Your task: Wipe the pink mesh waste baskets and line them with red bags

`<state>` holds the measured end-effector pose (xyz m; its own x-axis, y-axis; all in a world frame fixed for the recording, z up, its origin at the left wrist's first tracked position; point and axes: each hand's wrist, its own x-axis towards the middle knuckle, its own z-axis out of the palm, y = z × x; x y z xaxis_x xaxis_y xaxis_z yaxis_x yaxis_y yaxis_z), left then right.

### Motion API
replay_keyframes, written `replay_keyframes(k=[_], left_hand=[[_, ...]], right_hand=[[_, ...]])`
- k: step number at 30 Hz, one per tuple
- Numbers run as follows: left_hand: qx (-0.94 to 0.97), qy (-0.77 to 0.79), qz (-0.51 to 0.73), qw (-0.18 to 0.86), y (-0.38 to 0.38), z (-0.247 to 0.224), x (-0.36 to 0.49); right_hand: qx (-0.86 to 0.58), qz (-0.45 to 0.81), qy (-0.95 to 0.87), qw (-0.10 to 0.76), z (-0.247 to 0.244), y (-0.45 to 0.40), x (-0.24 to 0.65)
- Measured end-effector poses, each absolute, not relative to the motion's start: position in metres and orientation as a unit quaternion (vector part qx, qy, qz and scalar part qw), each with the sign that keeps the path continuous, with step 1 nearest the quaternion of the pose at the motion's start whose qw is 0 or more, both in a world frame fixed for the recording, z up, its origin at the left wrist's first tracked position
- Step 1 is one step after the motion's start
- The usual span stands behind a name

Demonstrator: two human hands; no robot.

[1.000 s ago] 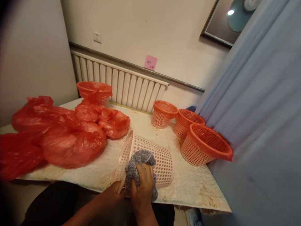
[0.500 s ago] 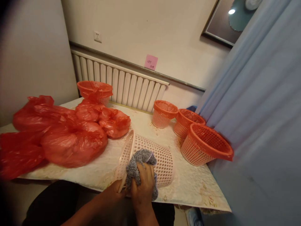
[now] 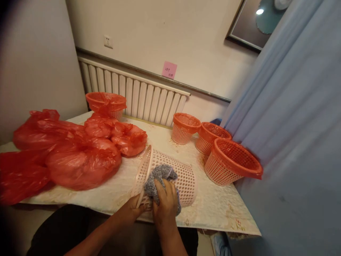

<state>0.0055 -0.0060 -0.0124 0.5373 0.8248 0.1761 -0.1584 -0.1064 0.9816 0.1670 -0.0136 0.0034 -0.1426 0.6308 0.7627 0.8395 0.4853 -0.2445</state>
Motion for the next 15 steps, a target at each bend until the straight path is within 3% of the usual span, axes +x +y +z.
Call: replay_keyframes(k=[10,15], left_hand=[[0.647,0.346,0.376,0.566,-0.003,0.004,0.006],[0.645,0.333,0.385,0.569,0.001,0.005,0.006]], right_hand=[[-0.643,-0.163,-0.581,0.471,-0.018,0.022,0.266],[-0.641,-0.167,-0.556,0.501,-0.029,0.003,0.236]])
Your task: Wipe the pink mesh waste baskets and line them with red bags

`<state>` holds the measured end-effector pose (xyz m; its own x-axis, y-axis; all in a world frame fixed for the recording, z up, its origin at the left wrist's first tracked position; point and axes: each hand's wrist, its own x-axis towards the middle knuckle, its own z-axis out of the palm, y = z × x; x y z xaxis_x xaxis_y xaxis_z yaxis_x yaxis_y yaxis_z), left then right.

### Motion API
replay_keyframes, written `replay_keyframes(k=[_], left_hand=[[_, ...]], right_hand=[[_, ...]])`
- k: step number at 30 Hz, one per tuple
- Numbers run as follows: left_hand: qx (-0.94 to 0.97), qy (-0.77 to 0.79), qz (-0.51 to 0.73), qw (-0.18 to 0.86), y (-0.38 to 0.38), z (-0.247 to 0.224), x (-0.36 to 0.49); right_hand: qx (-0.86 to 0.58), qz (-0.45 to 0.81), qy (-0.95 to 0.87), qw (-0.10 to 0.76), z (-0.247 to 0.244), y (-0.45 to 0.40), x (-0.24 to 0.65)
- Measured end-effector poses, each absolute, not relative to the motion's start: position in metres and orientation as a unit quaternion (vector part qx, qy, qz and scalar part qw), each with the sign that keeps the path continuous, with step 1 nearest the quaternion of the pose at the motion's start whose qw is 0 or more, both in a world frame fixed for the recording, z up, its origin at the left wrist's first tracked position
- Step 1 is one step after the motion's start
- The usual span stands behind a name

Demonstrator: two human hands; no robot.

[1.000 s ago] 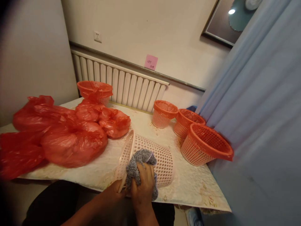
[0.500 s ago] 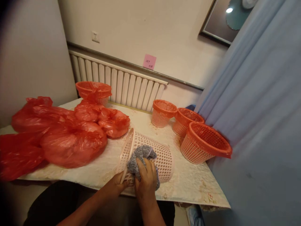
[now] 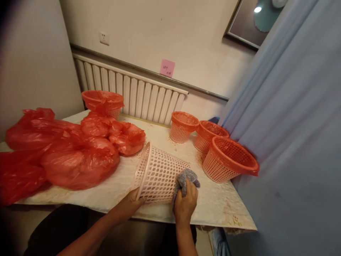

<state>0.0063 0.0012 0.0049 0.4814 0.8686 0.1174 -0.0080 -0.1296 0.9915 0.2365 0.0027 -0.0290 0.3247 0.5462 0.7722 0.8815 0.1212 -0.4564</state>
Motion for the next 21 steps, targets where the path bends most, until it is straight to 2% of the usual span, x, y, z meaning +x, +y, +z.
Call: replay_keyframes(k=[4,9,15,21], left_hand=[[0.657,0.311,0.388,0.567,0.002,0.004,0.006],[0.685,0.295,0.392,0.539,-0.001,-0.012,0.002],[0.710,0.308,0.360,0.522,-0.012,-0.028,-0.004],[0.727,0.347,0.319,0.499,-0.029,-0.018,-0.010]], right_hand=[[-0.557,-0.142,-0.641,0.509,-0.023,-0.016,0.178],[-0.475,-0.114,-0.708,0.510,0.007,-0.017,0.138],[-0.498,-0.105,-0.716,0.477,0.041,0.012,0.163],[-0.563,-0.098,-0.671,0.473,0.039,0.022,0.204]])
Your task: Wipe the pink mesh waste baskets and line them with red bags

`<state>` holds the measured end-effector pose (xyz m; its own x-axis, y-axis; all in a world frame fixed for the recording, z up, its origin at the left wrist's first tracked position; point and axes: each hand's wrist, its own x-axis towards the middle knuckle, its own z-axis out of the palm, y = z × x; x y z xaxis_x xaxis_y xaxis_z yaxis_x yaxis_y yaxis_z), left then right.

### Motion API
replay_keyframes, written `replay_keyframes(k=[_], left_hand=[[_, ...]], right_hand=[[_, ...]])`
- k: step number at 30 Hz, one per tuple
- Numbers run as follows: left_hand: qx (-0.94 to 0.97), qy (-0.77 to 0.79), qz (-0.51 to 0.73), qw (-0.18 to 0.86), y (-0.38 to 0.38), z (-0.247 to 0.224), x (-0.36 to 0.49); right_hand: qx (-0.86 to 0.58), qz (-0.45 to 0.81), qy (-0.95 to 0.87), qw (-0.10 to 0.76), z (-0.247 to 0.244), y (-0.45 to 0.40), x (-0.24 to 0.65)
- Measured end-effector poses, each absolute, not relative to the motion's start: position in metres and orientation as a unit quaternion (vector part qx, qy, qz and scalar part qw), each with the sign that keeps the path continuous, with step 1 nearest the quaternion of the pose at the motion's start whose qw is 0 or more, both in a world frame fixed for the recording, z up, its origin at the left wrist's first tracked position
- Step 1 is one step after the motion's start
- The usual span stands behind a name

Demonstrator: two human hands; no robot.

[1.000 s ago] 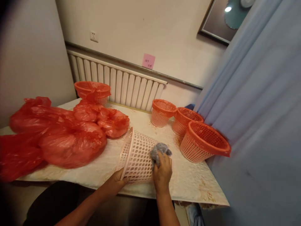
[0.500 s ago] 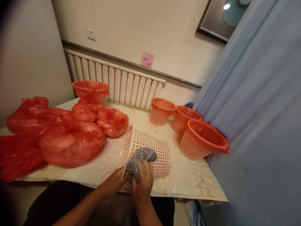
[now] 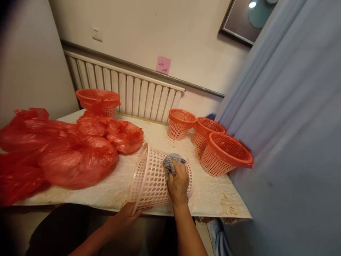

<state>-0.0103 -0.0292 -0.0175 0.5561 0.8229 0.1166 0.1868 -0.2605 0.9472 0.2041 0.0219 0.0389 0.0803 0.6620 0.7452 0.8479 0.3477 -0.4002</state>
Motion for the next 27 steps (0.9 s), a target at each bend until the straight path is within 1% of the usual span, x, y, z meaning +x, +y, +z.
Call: replay_keyframes(k=[3,6,9,13,17,21,23,25,27], left_hand=[[0.689,0.339,0.331,0.549,-0.029,-0.006,-0.003],[0.624,0.338,0.375,0.596,-0.022,0.009,0.008],[0.606,0.341,0.407,0.592,-0.014,0.020,0.016],[0.627,0.341,0.407,0.570,-0.008,0.019,0.014],[0.632,0.359,0.395,0.562,-0.008,0.015,0.007],[0.637,0.375,0.375,0.560,-0.010,0.016,0.007],[0.642,0.371,0.365,0.563,-0.010,0.017,0.009],[0.649,0.366,0.355,0.564,-0.009,0.017,0.009],[0.656,0.366,0.350,0.560,-0.007,0.017,0.009]], right_hand=[[-0.570,-0.093,-0.668,0.469,0.036,0.016,0.206],[-0.568,-0.070,-0.663,0.483,0.037,0.003,0.190],[-0.527,-0.034,-0.683,0.504,0.038,-0.015,0.162],[-0.494,-0.035,-0.713,0.495,0.031,-0.021,0.142],[-0.534,-0.089,-0.689,0.482,0.018,0.002,0.183],[-0.629,-0.127,-0.598,0.480,-0.005,0.019,0.254],[-0.660,-0.140,-0.554,0.488,-0.019,0.018,0.276],[-0.676,-0.144,-0.522,0.499,-0.031,0.010,0.278],[-0.669,-0.144,-0.510,0.522,-0.038,-0.001,0.260]])
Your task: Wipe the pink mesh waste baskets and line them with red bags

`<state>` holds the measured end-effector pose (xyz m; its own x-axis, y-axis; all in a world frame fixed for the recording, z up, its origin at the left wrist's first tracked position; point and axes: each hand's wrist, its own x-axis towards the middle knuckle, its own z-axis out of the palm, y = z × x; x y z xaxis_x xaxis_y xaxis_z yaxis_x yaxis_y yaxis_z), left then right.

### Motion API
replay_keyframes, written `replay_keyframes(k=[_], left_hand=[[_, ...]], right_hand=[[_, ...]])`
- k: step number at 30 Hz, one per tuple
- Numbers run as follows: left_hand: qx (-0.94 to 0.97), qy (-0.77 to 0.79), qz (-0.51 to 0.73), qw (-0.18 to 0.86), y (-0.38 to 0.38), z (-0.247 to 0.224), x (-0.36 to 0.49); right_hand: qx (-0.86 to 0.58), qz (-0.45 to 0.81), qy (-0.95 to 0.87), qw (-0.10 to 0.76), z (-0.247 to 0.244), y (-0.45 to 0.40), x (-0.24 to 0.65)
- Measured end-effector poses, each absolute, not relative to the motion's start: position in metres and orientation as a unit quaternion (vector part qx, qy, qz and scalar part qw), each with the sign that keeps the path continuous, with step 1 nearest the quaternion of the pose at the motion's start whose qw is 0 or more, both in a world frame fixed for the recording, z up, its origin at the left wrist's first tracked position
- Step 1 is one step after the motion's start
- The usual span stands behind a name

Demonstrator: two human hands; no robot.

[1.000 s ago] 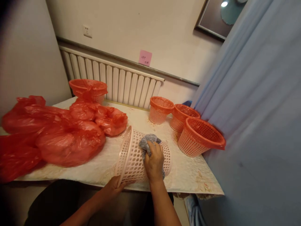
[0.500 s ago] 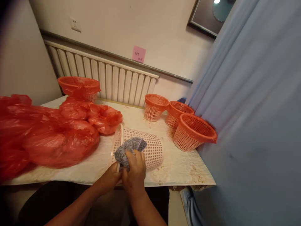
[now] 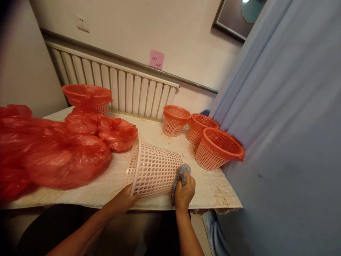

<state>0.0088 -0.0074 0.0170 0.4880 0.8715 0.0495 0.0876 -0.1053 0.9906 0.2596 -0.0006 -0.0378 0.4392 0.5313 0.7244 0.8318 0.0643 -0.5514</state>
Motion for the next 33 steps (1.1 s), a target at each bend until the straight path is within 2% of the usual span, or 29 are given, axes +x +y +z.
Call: replay_keyframes(k=[4,7,10,17,21,25,33], left_hand=[[0.670,0.340,0.362,0.552,-0.003,0.016,0.006],[0.686,0.314,0.360,0.549,-0.002,0.009,0.004],[0.699,0.316,0.342,0.543,-0.006,0.000,0.002],[0.719,0.330,0.294,0.536,-0.027,-0.010,-0.007],[0.696,0.301,0.301,0.578,-0.030,-0.009,-0.004],[0.622,0.271,0.363,0.638,-0.021,-0.004,0.007],[0.627,0.316,0.369,0.609,-0.022,0.000,0.012]], right_hand=[[-0.590,-0.124,-0.571,0.557,-0.029,-0.025,0.192],[-0.496,-0.086,-0.674,0.541,-0.006,-0.033,0.151],[-0.460,-0.091,-0.712,0.522,0.022,-0.026,0.138],[-0.493,-0.068,-0.705,0.505,0.058,0.010,0.155],[-0.502,-0.077,-0.712,0.486,0.053,0.004,0.155],[-0.498,-0.086,-0.728,0.463,0.047,-0.004,0.155],[-0.610,-0.110,-0.647,0.443,0.025,0.019,0.230]])
